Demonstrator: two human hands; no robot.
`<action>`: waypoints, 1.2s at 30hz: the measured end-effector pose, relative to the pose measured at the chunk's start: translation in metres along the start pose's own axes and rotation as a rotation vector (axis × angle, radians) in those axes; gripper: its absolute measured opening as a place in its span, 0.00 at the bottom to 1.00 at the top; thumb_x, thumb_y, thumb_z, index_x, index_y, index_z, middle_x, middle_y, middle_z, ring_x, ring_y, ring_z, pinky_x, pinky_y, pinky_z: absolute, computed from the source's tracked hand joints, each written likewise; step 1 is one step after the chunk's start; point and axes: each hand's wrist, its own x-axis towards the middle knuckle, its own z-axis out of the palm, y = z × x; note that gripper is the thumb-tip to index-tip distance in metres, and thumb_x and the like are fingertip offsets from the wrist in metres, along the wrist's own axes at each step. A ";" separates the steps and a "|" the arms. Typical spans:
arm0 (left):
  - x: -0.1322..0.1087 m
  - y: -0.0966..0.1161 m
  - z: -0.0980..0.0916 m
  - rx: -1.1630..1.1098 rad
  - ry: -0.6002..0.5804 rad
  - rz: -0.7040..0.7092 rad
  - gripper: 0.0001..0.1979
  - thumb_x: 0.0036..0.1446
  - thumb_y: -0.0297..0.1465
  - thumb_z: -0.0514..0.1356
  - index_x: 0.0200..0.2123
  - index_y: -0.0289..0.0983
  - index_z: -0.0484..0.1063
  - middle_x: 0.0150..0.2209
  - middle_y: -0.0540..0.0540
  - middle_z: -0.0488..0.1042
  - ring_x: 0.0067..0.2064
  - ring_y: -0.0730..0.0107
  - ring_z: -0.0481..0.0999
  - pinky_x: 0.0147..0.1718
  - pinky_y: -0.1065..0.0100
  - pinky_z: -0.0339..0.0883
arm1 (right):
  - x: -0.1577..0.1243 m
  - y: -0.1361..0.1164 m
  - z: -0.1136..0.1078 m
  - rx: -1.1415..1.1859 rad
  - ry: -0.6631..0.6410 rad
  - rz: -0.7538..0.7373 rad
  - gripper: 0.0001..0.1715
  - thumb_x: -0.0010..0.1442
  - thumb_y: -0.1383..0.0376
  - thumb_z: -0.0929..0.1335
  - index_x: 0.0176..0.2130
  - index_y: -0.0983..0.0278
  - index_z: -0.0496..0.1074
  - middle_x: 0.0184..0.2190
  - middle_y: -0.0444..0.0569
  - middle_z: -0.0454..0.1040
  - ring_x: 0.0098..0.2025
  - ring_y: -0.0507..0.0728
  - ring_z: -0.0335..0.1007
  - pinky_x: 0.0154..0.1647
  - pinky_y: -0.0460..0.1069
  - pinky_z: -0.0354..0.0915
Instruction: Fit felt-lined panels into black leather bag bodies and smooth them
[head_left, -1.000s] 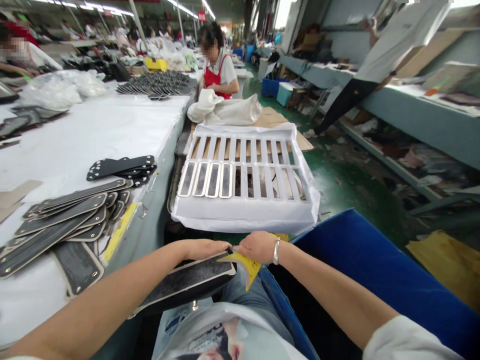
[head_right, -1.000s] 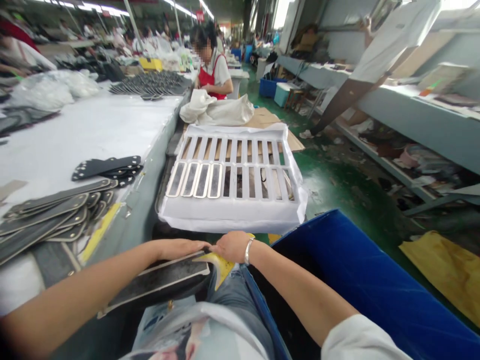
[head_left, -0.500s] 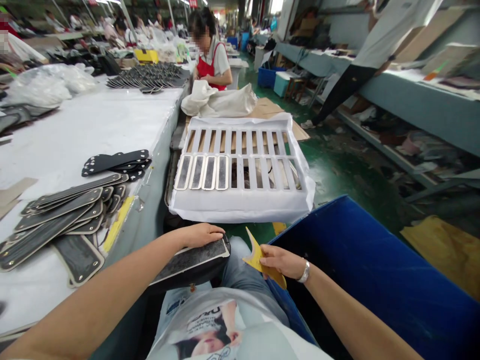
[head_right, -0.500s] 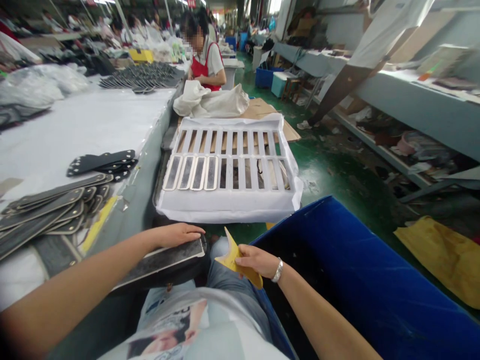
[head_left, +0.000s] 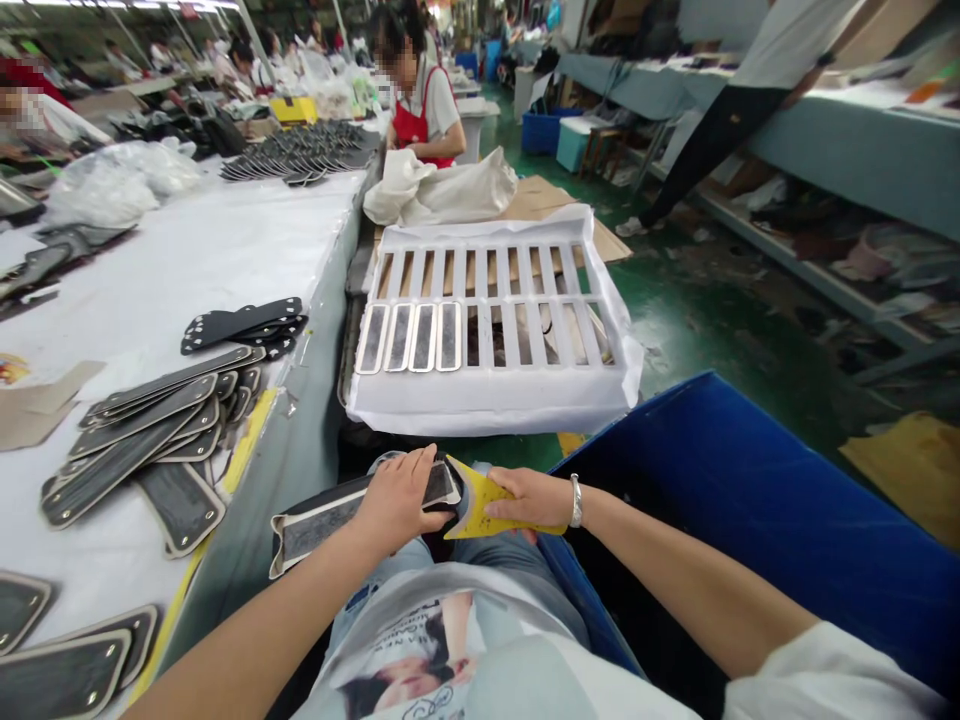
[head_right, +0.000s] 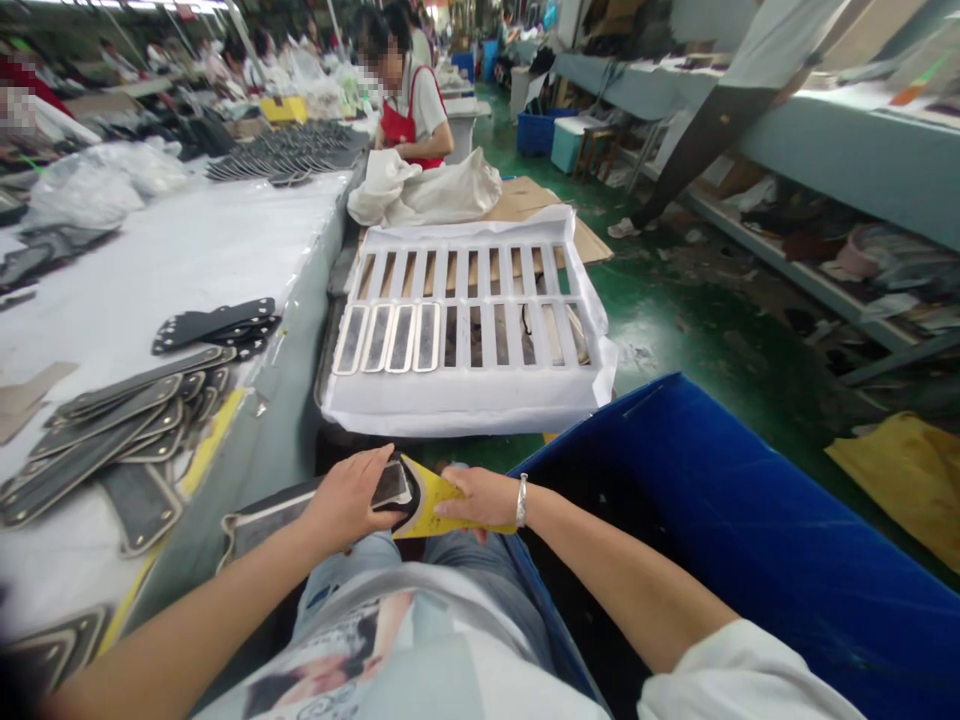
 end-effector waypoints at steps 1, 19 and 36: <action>-0.001 0.000 0.001 0.004 0.028 0.006 0.40 0.44 0.42 0.62 0.59 0.32 0.55 0.54 0.35 0.66 0.53 0.52 0.66 0.52 0.57 0.58 | 0.001 -0.004 -0.002 -0.046 -0.001 -0.003 0.17 0.59 0.53 0.63 0.35 0.62 0.55 0.25 0.40 0.68 0.15 0.47 0.65 0.13 0.42 0.59; -0.011 0.002 0.005 0.030 0.131 0.055 0.47 0.47 0.38 0.63 0.64 0.39 0.41 0.54 0.38 0.64 0.52 0.52 0.65 0.50 0.56 0.57 | 0.015 -0.027 -0.004 -0.055 -0.115 0.117 0.12 0.61 0.56 0.61 0.36 0.61 0.54 0.20 0.41 0.69 0.14 0.50 0.63 0.13 0.44 0.60; -0.014 -0.005 0.007 0.033 0.070 0.120 0.47 0.46 0.33 0.63 0.65 0.41 0.39 0.56 0.36 0.60 0.54 0.51 0.62 0.51 0.55 0.54 | 0.019 -0.031 0.011 -0.001 -0.036 0.226 0.12 0.61 0.57 0.61 0.40 0.62 0.57 0.19 0.39 0.67 0.13 0.48 0.61 0.13 0.43 0.58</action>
